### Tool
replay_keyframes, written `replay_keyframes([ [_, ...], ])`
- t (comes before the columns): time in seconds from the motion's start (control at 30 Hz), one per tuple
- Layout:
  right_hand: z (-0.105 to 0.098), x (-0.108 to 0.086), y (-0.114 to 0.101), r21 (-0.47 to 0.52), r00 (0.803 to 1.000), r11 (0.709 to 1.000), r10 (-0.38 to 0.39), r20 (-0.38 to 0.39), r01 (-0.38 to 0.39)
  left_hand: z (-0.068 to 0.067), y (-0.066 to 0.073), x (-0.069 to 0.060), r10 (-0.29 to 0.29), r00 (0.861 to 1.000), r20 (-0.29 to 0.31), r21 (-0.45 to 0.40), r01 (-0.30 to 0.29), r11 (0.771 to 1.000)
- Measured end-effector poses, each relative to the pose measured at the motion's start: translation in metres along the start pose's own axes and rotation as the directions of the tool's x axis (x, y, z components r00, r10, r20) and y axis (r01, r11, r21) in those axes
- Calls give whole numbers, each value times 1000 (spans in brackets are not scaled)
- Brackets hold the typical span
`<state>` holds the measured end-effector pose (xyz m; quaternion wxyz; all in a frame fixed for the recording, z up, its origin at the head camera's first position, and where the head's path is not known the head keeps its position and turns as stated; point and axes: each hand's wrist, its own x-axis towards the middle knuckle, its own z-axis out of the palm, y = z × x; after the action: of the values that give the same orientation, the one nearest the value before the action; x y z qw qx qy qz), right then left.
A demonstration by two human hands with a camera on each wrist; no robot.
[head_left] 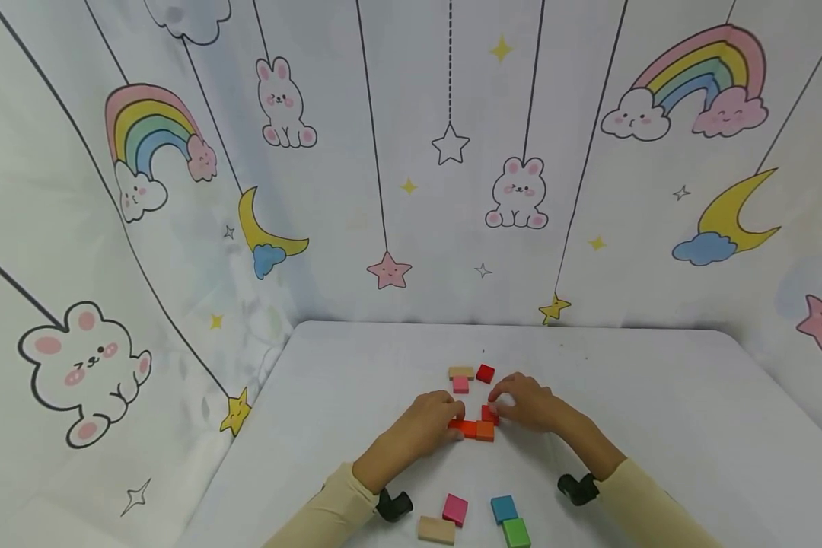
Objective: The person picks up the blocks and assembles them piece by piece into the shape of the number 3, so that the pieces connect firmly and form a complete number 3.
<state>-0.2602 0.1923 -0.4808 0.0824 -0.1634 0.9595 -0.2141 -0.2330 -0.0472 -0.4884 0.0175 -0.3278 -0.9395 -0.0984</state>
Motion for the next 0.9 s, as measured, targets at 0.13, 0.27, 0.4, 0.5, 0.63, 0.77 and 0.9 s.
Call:
replay_keyframes([
  [0.13,-3,6,1,15,995,999,47,-85,-46,0,0,0,2,1000,-1,-3,-2,1000],
  [0.27,-7,17,1,37,984,994,107,-143,-102,1,0,-1,-4,1000,4,-3,4,1000],
  [0.4,-7,27,2,26,976,987,163,-147,-161,1,1,0,-17,1000,13,-11,17,1000],
  [0.5,-2,34,3,8,969,980,199,-147,-200,1,0,0,-15,1000,11,-19,15,1000],
  [0.63,4,40,3,5,954,972,230,-192,-234,4,-2,0,3,1000,5,-12,-3,1000],
  [0.77,8,44,1,20,944,972,231,-236,-233,5,-3,0,2,1000,2,-11,-2,1000],
  [0.9,7,46,1,27,945,974,225,-237,-225,5,-3,1,-8,1000,1,-18,8,1000],
])
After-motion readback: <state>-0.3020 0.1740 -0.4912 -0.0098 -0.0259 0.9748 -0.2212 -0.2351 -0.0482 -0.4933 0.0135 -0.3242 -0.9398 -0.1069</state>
